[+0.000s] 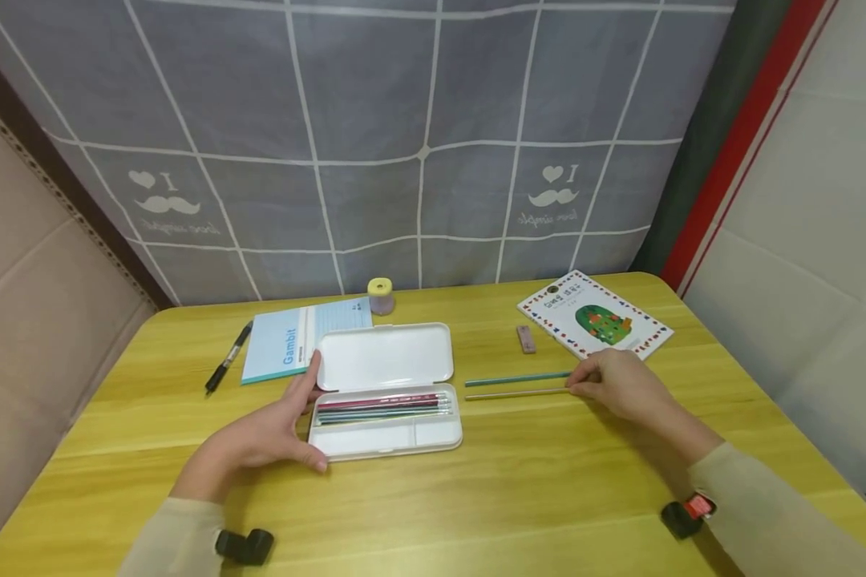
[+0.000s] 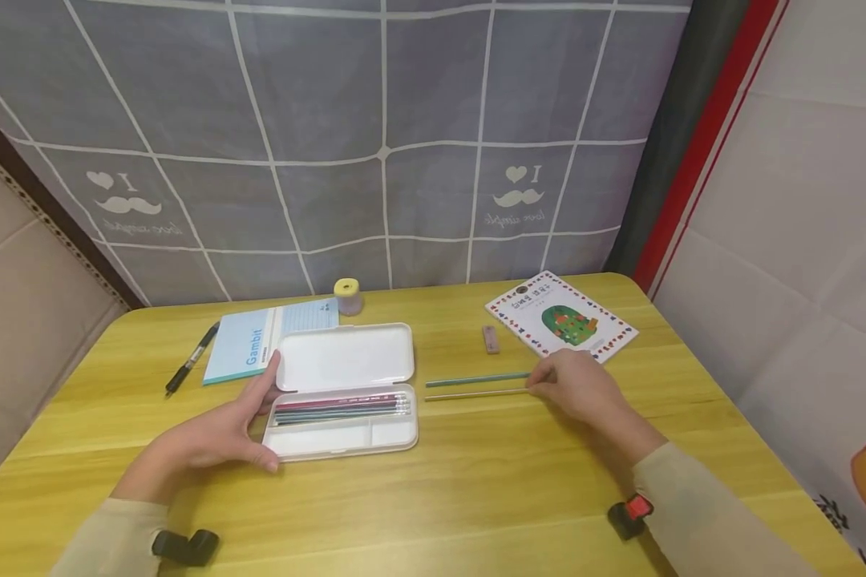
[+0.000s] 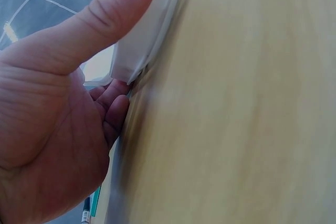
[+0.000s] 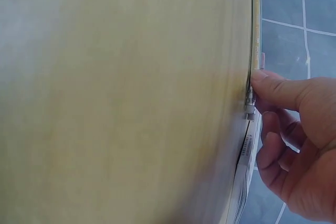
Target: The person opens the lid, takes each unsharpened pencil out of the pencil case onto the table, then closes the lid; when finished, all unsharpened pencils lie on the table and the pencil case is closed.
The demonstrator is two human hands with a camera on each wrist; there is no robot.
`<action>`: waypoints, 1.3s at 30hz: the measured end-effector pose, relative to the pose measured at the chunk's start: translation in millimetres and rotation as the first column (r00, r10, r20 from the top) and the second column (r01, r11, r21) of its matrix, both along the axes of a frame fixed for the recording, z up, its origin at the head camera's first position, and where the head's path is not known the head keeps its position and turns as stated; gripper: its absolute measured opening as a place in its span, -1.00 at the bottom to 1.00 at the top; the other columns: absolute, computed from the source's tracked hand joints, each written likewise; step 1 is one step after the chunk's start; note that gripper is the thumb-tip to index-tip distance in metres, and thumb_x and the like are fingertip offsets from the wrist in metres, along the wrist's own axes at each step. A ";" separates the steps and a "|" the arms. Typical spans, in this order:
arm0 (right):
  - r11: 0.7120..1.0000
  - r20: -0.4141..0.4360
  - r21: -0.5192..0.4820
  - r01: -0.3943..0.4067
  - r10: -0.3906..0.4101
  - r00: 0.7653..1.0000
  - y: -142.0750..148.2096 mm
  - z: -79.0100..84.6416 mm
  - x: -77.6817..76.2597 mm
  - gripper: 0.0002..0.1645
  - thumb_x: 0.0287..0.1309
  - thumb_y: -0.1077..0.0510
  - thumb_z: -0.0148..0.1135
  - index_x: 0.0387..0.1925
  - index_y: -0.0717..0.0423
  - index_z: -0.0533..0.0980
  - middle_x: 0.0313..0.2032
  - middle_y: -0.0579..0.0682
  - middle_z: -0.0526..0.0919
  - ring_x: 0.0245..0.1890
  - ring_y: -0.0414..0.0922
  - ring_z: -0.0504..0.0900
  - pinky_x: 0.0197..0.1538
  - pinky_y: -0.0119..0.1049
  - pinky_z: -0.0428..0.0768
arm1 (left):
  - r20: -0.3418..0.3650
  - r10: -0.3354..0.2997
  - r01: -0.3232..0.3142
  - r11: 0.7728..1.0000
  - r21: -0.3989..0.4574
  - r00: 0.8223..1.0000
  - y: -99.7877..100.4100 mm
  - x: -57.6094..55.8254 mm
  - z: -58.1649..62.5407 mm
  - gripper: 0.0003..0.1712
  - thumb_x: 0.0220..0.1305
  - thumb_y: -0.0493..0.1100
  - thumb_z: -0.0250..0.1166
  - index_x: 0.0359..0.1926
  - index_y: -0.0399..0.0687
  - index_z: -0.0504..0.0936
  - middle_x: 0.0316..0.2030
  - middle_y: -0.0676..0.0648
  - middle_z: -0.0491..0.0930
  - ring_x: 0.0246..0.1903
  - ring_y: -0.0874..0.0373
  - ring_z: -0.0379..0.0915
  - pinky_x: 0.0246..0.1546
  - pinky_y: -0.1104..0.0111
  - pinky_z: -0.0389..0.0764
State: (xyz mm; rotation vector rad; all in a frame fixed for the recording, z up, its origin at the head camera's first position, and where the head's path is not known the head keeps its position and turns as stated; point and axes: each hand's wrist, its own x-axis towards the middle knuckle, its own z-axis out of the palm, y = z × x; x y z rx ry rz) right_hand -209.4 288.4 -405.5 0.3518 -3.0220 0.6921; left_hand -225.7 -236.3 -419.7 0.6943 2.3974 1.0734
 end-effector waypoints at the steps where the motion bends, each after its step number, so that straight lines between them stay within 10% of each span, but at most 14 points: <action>1: 1.000 0.002 0.010 0.002 -0.002 1.000 0.5 0.6 0.1 -0.95 0.22 0.13 0.51 -0.36 -0.02 0.81 -0.36 -0.20 0.79 -0.26 -0.18 0.67 -0.11 -0.11 0.60 | 0.002 0.000 0.000 1.000 0.004 1.000 0.3 -0.2 -0.1 0.78 -0.02 0.06 0.70 0.60 0.04 -0.70 0.53 -0.36 -0.07 0.50 -0.32 0.11 0.38 0.47 0.19; 23: 0.992 -0.033 -0.124 -0.033 0.030 0.999 -43.6 22.6 -3.1 -0.83 0.23 0.12 0.51 -0.15 0.03 0.82 -0.25 -0.11 0.83 -0.50 -0.22 0.51 -0.43 -0.35 0.45 | 0.029 0.002 -0.003 1.000 0.029 1.000 2.5 -0.7 1.0 0.77 -0.02 0.03 0.70 0.61 0.05 -0.69 0.54 -0.34 -0.14 0.50 -0.30 0.11 0.23 0.71 0.11; 30: 0.967 0.015 -0.246 -0.069 0.075 0.997 -94.3 19.6 -13.3 -0.79 0.21 0.09 0.53 -0.12 0.02 0.82 -0.21 -0.14 0.84 -0.48 -0.19 0.46 -0.36 -0.29 0.46 | 0.030 0.009 -0.010 1.000 0.018 0.999 3.0 1.0 1.2 0.78 -0.03 0.03 0.70 0.60 0.03 -0.70 0.53 -0.34 -0.11 0.49 -0.30 0.13 0.43 0.34 0.17; 33: 0.958 0.031 -0.268 -0.104 0.116 0.993 -114.2 18.2 -16.3 -0.77 0.18 0.07 0.56 -0.12 0.00 0.82 -0.26 -0.15 0.84 -0.53 -0.19 0.49 0.30 -0.11 0.43 | 0.028 0.012 -0.013 1.000 0.013 1.000 3.4 1.0 2.5 0.79 -0.04 0.03 0.70 0.60 0.04 -0.70 0.53 -0.33 -0.10 0.50 -0.30 0.13 0.46 0.07 0.15; 37: 0.937 0.096 -0.326 -0.128 0.168 0.981 -137.8 16.7 -17.5 -0.77 0.17 0.09 0.56 -0.12 0.00 0.82 -0.22 -0.15 0.83 -0.46 -0.20 0.54 0.24 -0.19 0.45 | 0.022 0.009 -0.010 1.000 0.005 1.000 1.6 0.5 4.4 0.78 -0.03 0.05 0.70 0.60 0.04 -0.70 0.54 -0.34 -0.11 0.51 -0.28 0.11 0.46 0.06 0.16; 39: 0.931 0.105 -0.336 -0.143 0.188 0.976 -146.3 14.9 -17.2 -0.79 0.18 0.11 0.55 -0.13 -0.01 0.82 -0.17 -0.16 0.83 -0.32 -0.22 0.61 -0.10 -0.32 0.52 | 0.020 0.008 -0.008 1.000 0.000 1.000 1.0 0.3 4.8 0.77 -0.02 0.05 0.69 0.60 0.03 -0.70 0.55 -0.34 -0.11 0.52 -0.28 0.10 0.45 0.14 0.16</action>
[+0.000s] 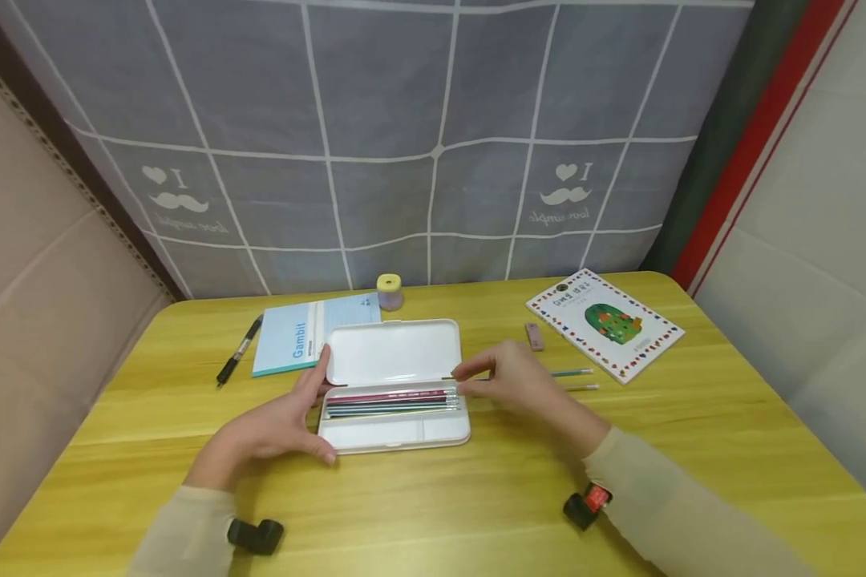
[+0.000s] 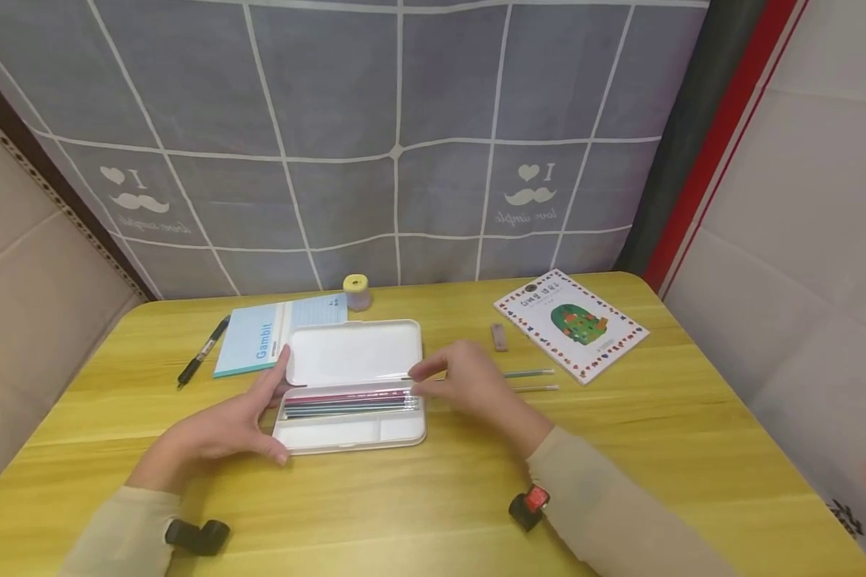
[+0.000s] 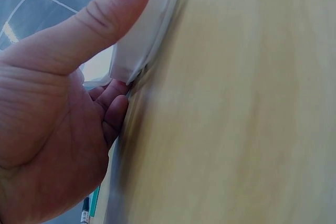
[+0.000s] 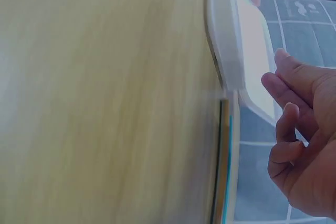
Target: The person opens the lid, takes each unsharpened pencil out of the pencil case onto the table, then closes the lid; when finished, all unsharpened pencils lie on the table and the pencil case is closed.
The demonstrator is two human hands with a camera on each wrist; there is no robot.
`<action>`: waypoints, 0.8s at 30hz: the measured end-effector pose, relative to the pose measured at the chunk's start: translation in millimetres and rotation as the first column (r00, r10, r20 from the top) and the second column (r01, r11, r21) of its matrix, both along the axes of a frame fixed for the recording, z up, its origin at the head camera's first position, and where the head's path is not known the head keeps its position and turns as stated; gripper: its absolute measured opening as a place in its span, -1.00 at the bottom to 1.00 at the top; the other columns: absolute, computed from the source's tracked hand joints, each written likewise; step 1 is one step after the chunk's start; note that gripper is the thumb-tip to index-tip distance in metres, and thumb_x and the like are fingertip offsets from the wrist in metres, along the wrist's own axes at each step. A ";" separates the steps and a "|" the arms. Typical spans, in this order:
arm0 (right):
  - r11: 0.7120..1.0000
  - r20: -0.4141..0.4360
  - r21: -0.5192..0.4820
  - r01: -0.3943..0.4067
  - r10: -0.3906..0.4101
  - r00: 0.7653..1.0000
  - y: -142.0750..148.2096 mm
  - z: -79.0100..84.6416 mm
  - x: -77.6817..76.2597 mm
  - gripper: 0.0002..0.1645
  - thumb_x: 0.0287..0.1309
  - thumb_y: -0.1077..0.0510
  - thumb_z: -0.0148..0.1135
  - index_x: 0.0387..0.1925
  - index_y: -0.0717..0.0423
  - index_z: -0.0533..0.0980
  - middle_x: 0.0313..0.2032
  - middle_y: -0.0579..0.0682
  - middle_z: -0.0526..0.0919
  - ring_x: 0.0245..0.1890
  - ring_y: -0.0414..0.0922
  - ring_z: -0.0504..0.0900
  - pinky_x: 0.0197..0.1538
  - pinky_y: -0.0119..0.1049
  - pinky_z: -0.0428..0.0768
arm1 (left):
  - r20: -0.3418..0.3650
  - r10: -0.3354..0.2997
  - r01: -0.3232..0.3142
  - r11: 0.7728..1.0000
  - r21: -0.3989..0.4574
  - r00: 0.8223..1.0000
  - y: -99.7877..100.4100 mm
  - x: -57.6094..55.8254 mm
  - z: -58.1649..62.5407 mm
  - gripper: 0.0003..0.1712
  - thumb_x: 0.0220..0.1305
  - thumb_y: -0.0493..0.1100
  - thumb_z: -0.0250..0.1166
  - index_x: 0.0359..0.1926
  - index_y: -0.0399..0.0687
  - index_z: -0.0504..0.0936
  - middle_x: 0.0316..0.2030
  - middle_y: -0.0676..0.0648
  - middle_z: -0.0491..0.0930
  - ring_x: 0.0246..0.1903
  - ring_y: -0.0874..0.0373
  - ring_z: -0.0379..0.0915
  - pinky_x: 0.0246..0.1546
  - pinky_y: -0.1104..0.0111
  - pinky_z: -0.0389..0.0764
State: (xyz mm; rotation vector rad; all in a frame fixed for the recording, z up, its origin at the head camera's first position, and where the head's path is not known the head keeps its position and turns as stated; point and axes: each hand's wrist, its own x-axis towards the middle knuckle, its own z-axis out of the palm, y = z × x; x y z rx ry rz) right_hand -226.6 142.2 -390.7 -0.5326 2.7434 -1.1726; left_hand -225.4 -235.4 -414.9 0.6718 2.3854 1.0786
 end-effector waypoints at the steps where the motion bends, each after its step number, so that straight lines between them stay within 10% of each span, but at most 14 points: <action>1: 1.000 0.000 -0.001 -0.012 0.012 1.000 -3.1 -1.5 0.4 -0.80 0.19 0.11 0.55 -0.13 -0.01 0.82 -0.16 -0.17 0.83 -0.25 -0.23 0.64 -0.24 -0.34 0.50 | -0.003 -0.001 0.000 1.000 -0.004 1.000 0.3 -0.1 -0.1 0.77 -0.02 0.06 0.69 0.60 0.03 -0.69 0.55 -0.34 -0.11 0.52 -0.28 0.10 0.45 0.18 0.17; 24: 0.964 -0.120 0.264 -0.020 0.054 0.991 -32.6 -8.7 6.6 -0.74 0.15 0.09 0.58 -0.10 -0.03 0.82 -0.16 -0.15 0.83 -0.22 -0.25 0.66 -0.13 -0.26 0.60 | 0.017 0.009 -0.009 1.000 0.012 1.000 1.4 -0.6 -1.7 0.81 -0.05 0.04 0.71 0.59 0.01 -0.72 0.56 -0.38 -0.19 0.52 -0.32 0.06 0.45 -0.11 0.09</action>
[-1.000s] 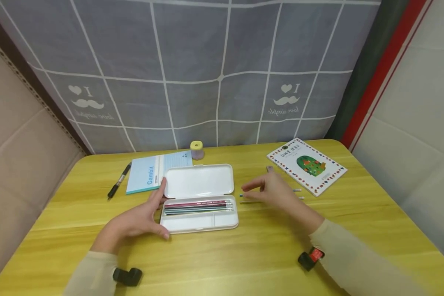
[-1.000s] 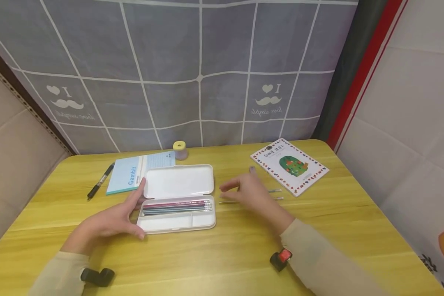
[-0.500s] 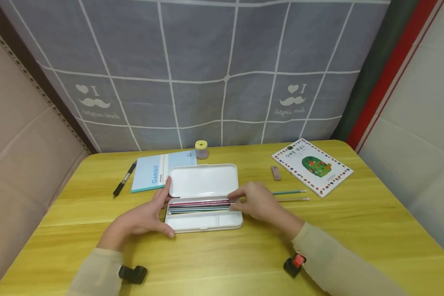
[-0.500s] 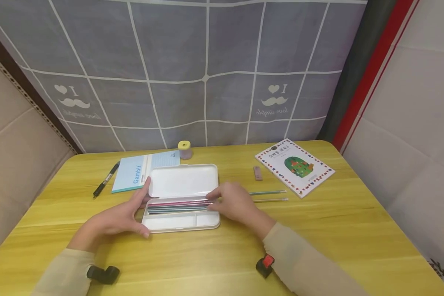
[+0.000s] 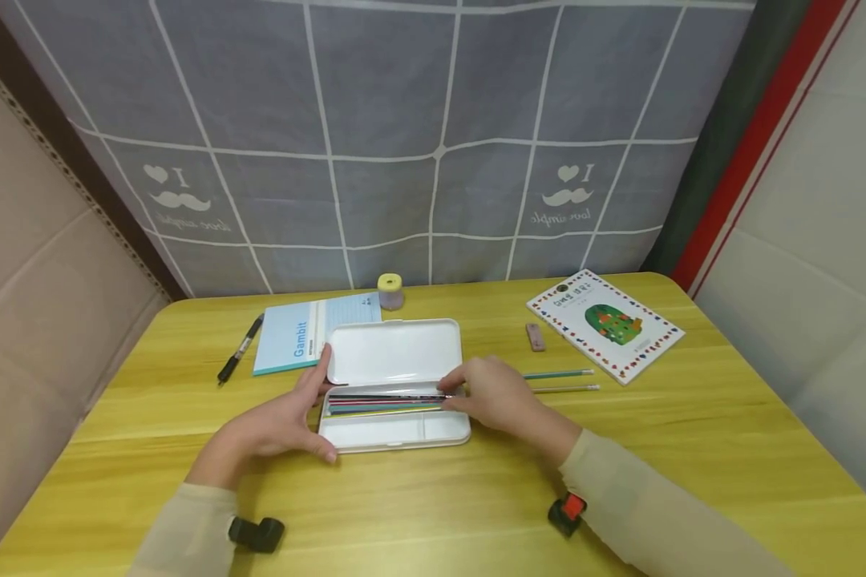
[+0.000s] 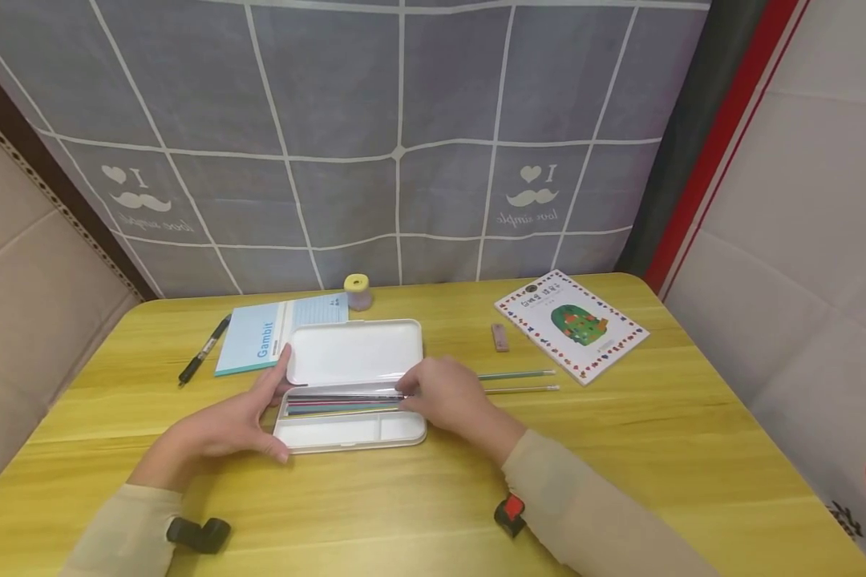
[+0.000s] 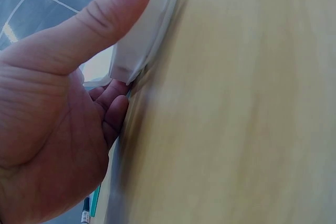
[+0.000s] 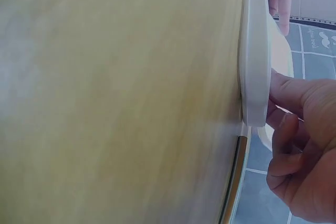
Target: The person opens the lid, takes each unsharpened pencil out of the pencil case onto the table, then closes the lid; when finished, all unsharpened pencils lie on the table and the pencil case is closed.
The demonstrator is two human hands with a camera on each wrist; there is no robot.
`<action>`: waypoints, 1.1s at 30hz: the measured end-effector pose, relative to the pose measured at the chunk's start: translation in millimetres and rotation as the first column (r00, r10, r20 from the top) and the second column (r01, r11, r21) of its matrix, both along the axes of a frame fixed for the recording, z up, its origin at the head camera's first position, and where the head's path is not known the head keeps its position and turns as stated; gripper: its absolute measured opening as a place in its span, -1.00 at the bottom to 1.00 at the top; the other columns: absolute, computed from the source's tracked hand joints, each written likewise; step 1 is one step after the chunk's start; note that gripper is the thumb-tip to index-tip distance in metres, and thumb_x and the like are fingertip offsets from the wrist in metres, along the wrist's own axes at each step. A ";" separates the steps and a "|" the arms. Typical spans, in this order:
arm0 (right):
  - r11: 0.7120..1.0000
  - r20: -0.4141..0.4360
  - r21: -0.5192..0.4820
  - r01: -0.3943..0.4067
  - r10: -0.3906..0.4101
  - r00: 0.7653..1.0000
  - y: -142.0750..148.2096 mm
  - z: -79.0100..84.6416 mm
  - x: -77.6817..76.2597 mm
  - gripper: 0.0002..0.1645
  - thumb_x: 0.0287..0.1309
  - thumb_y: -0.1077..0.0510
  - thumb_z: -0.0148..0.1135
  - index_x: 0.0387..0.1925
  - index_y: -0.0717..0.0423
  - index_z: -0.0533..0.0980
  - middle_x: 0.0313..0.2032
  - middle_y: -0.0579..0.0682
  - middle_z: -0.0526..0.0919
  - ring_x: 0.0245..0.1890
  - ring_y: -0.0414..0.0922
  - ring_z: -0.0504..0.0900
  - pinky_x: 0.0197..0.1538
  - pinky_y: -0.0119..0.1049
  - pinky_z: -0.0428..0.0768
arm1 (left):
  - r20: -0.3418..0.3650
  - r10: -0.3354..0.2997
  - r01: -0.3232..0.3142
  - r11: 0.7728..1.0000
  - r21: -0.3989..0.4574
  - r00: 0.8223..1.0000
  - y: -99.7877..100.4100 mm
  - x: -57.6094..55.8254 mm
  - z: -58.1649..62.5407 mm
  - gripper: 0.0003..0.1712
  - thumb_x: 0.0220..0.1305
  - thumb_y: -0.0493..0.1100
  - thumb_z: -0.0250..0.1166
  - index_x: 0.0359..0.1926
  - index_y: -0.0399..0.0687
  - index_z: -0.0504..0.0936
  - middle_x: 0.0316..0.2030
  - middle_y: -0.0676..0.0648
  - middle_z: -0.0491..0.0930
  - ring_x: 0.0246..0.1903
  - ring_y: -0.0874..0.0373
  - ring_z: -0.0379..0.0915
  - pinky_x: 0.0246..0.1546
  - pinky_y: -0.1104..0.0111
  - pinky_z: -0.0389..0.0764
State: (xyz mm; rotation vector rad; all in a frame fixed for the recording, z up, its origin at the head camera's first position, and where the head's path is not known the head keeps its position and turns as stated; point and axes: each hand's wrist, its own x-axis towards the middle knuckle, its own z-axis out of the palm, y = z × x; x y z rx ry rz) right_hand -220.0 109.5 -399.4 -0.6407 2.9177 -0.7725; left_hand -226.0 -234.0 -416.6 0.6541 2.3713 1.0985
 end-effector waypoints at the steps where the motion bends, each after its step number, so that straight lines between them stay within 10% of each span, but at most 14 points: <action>1: 1.000 -0.001 -0.004 -0.006 0.006 1.000 0.0 0.3 0.1 -0.75 0.15 0.09 0.57 -0.10 -0.04 0.82 -0.16 -0.15 0.83 -0.23 -0.25 0.65 -0.14 -0.26 0.59 | 0.002 0.001 -0.001 1.000 0.002 1.000 -0.2 -0.1 -0.2 0.81 -0.05 0.04 0.71 0.59 0.02 -0.72 0.57 -0.38 -0.20 0.53 -0.33 0.05 0.46 -0.11 0.09; 33: 0.997 -0.088 -0.068 -0.042 0.035 0.995 -0.8 -7.0 -0.2 -0.92 0.11 0.16 0.58 -0.32 -0.06 0.82 -0.39 -0.24 0.75 -0.41 -0.33 0.58 -0.27 -0.36 0.56 | -0.018 -0.005 0.004 1.000 -0.011 1.000 -3.6 -1.5 -5.0 0.80 -0.04 0.06 0.70 0.59 0.03 -0.73 0.56 -0.39 -0.18 0.53 -0.31 0.05 0.49 -0.15 0.05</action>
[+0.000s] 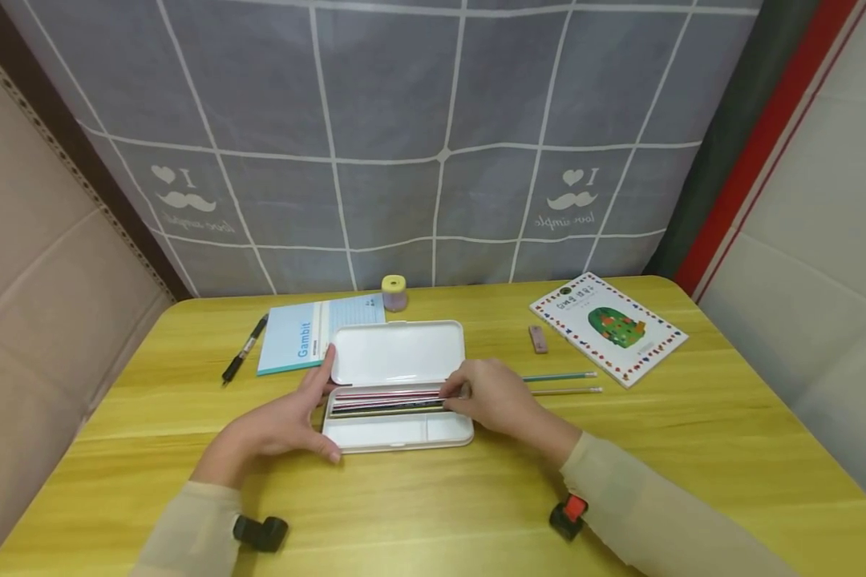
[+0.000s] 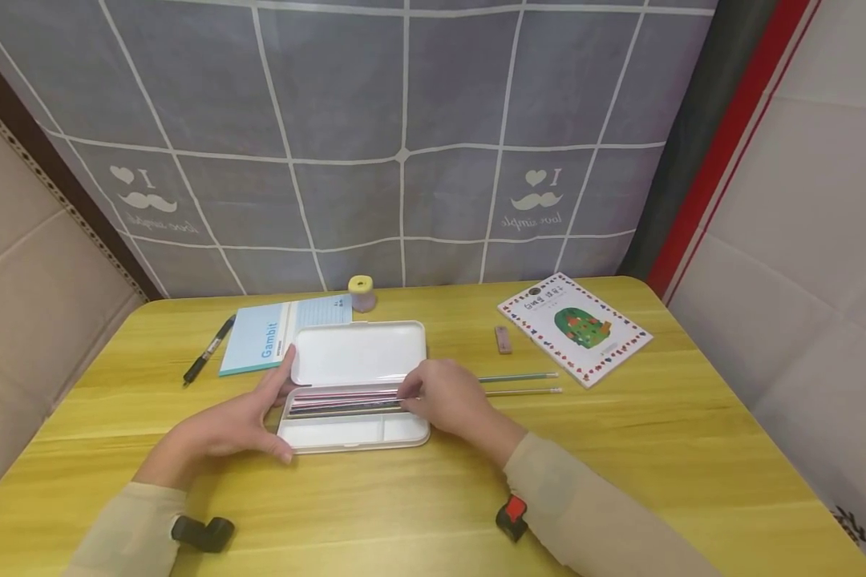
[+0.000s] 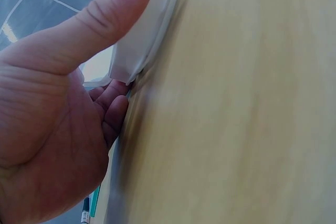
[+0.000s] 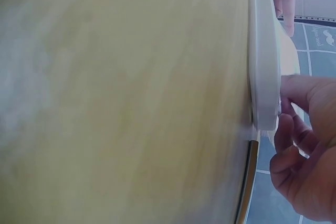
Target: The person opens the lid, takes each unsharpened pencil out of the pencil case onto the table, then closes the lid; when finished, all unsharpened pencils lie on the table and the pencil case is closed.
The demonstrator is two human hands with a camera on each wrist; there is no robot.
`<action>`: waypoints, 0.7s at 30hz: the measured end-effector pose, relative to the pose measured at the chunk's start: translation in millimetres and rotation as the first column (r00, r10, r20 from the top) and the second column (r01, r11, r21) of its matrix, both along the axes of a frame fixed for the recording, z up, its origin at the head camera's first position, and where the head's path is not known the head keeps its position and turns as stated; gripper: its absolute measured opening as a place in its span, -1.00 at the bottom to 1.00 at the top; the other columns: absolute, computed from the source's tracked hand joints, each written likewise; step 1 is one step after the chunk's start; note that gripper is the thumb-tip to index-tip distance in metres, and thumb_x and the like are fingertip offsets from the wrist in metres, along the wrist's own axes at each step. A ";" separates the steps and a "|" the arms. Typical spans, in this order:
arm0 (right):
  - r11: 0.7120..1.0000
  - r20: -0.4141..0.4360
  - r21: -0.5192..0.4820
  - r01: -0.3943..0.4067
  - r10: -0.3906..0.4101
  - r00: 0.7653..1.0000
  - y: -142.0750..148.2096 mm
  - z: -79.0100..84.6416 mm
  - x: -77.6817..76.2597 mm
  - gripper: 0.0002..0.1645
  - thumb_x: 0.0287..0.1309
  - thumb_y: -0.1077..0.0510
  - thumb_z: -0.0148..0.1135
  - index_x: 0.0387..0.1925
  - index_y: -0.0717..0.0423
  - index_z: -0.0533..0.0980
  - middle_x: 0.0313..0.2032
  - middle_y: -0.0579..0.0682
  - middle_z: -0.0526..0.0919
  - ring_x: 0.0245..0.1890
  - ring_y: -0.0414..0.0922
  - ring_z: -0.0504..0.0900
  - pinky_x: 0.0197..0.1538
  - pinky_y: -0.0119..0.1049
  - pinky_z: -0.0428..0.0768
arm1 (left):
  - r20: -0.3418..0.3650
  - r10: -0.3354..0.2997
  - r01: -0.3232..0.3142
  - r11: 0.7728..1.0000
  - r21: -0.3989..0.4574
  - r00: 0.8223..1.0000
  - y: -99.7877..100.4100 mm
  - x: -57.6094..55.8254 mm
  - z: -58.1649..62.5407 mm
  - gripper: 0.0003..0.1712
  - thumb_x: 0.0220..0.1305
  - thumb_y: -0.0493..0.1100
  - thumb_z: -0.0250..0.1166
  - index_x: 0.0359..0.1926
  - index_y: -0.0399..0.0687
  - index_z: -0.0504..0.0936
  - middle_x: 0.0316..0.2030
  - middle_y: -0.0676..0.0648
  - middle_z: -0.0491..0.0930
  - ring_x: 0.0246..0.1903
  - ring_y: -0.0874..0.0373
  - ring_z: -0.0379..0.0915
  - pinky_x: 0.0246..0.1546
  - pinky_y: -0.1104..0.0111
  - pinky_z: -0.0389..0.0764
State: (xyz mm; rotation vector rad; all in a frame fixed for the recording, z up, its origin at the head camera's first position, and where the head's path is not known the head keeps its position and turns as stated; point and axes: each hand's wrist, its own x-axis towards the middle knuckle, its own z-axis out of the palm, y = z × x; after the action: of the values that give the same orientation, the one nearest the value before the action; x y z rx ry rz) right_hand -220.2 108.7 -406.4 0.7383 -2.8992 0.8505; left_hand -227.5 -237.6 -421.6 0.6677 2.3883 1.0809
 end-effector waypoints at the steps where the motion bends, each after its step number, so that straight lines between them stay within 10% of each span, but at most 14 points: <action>1: 1.000 -0.001 -0.006 -0.001 0.001 1.000 0.7 0.1 0.1 -0.93 0.10 0.15 0.59 -0.33 -0.07 0.82 -0.40 -0.25 0.75 -0.42 -0.33 0.57 -0.28 -0.37 0.55 | 0.002 0.001 -0.001 1.000 0.002 1.000 0.3 -0.2 0.1 0.80 -0.04 0.05 0.71 0.59 0.03 -0.72 0.56 -0.38 -0.17 0.53 -0.30 0.06 0.49 -0.15 0.05; 21: 0.948 0.100 -0.310 -0.072 0.108 0.989 45.7 8.3 4.7 -0.89 0.15 0.27 0.54 -0.29 0.01 0.83 -0.32 -0.19 0.74 -0.42 -0.24 0.53 -0.34 -0.39 0.53 | -0.006 -0.001 0.001 1.000 0.000 1.000 1.3 -0.5 0.2 0.80 -0.05 0.05 0.71 0.59 0.00 -0.72 0.58 -0.40 -0.21 0.53 -0.31 0.03 0.49 -0.16 0.04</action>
State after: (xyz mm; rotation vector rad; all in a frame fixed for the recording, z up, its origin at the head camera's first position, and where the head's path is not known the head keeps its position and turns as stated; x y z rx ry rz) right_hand -215.5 154.4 -398.1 0.8178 -2.7460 1.3575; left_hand -228.0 -236.3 -421.4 0.6732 2.3929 1.0797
